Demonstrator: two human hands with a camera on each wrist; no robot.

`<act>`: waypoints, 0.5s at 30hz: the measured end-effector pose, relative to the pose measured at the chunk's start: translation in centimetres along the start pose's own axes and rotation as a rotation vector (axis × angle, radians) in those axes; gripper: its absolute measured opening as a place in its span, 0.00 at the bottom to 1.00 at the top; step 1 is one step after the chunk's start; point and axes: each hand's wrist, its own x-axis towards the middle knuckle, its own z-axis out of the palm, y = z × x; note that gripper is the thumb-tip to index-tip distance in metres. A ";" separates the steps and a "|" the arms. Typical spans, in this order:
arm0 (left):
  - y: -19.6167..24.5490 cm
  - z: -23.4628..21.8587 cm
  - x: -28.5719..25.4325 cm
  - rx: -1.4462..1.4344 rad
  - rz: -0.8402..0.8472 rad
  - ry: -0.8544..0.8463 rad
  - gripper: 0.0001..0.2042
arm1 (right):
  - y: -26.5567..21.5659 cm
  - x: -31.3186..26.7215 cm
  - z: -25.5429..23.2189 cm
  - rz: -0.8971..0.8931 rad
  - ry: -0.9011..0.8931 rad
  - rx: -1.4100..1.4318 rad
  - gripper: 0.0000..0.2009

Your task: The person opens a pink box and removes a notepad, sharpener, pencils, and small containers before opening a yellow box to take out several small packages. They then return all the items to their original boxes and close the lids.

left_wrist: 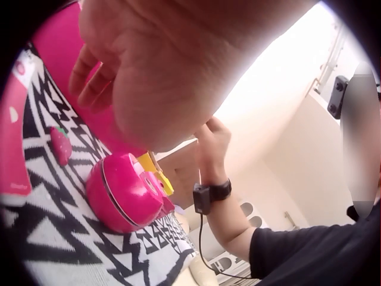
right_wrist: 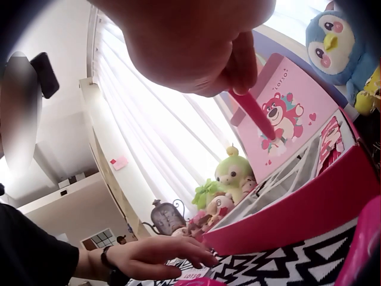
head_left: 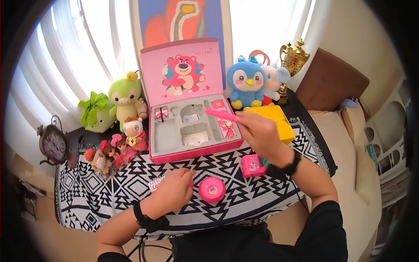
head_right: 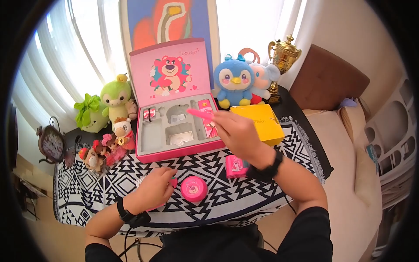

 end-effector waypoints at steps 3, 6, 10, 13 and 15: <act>-1.3 1.3 -0.9 0.068 0.057 0.011 0.21 | -2.5 -4.0 -3.1 -0.078 -0.136 0.012 0.12; -2.9 2.7 -0.9 0.063 0.115 0.004 0.19 | -3.8 -8.7 -3.6 -0.080 -0.261 0.080 0.13; -2.8 3.0 -1.0 0.120 0.139 -0.038 0.12 | -4.2 -12.9 -3.2 -0.061 -0.378 0.089 0.13; -1.7 1.9 -1.9 0.138 0.109 -0.072 0.10 | -4.8 -13.6 -2.9 -0.107 -0.509 0.122 0.09; -1.3 1.3 -1.8 0.160 0.084 -0.109 0.09 | -4.8 -13.5 -2.4 -0.132 -0.543 0.113 0.09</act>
